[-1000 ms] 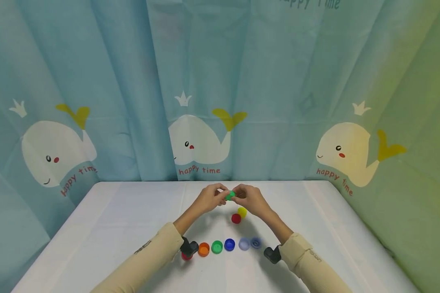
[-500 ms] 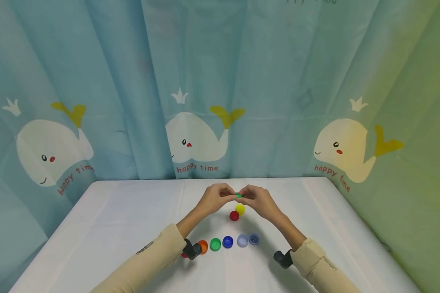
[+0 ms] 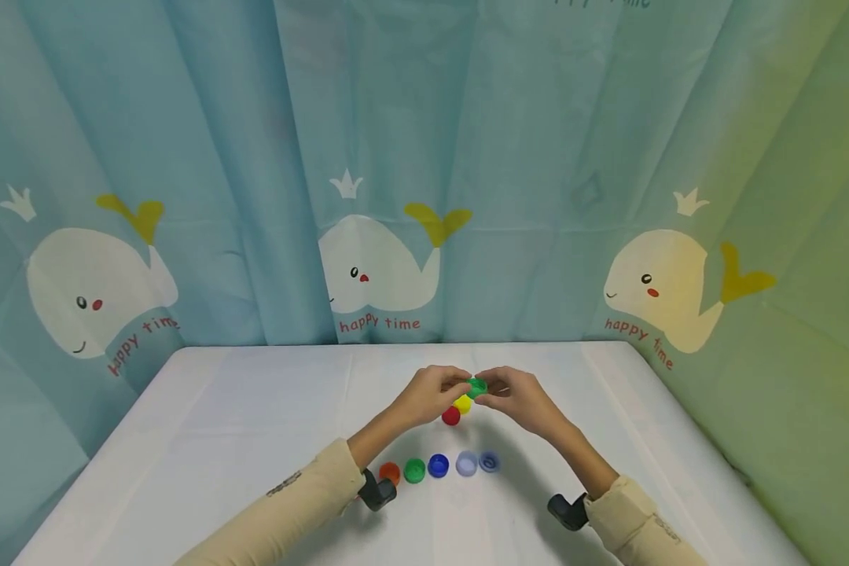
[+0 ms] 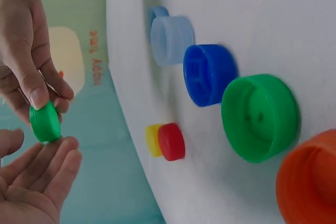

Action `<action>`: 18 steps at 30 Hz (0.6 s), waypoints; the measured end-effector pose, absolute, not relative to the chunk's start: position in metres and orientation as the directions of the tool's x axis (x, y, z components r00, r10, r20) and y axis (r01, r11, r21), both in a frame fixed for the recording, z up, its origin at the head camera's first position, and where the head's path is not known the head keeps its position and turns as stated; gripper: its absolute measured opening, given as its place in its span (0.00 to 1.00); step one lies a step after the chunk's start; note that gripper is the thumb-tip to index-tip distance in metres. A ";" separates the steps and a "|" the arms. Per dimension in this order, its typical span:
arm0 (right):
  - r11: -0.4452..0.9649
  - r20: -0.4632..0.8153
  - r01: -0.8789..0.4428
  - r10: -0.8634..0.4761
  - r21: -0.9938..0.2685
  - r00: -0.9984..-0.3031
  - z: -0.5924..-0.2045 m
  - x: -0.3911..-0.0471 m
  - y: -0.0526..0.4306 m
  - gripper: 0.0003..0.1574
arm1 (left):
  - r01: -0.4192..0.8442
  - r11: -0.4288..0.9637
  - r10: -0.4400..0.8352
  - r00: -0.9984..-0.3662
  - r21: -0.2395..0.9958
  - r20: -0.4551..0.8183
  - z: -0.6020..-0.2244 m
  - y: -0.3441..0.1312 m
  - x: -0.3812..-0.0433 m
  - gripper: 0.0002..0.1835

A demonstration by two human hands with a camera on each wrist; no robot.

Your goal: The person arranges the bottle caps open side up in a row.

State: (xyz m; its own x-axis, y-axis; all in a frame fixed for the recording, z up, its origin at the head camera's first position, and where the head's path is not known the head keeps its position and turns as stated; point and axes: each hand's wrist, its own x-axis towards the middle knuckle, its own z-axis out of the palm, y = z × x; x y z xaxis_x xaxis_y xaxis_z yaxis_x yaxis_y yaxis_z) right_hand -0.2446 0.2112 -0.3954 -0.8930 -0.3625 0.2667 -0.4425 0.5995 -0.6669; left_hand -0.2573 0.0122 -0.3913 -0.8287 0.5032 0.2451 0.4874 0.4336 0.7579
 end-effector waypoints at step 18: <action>0.612 0.319 -0.519 -0.412 -0.597 -0.853 -0.399 -0.234 0.228 0.17 | 0.556 0.402 0.616 -0.752 0.728 0.234 -0.394 0.022 -0.251 0.16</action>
